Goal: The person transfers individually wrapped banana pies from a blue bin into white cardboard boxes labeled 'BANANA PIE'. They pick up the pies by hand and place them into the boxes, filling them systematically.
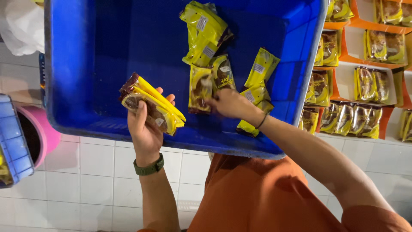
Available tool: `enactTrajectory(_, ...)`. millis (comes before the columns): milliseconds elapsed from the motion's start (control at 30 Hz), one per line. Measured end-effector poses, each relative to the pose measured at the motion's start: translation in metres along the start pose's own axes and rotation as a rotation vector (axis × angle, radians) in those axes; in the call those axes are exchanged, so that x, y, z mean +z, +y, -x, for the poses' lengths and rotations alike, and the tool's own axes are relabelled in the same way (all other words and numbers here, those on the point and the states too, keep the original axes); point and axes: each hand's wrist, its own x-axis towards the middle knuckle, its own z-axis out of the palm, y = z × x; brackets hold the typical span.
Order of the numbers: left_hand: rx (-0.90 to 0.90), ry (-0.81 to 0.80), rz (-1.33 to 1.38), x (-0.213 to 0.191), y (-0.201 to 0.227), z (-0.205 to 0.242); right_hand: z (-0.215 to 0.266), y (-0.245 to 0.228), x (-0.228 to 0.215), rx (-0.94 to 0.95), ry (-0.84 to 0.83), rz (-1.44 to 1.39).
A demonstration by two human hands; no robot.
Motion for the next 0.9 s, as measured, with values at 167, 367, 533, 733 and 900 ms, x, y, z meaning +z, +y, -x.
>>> enactTrajectory(167,-0.022,-0.010,-0.027,-0.016,-0.007,-0.002,-0.003,-0.038,-0.008,-0.705,0.622,0.601)
enactTrajectory(367,-0.065,0.055,-0.055,-0.020,-0.007,-0.006,-0.055,-0.054,0.011,-0.938,0.779,0.631)
enactTrajectory(533,0.007,0.079,-0.051,-0.009,-0.002,0.000,-0.061,-0.038,0.017,-0.836,0.609,0.728)
enactTrajectory(733,-0.017,0.177,-0.128,-0.033,-0.011,0.003,0.063,-0.002,-0.052,-0.774,0.387,0.515)
enactTrajectory(900,-0.467,0.522,-0.343,0.052,-0.006,0.015,0.167,0.118,-0.094,-0.573,0.182,-0.908)
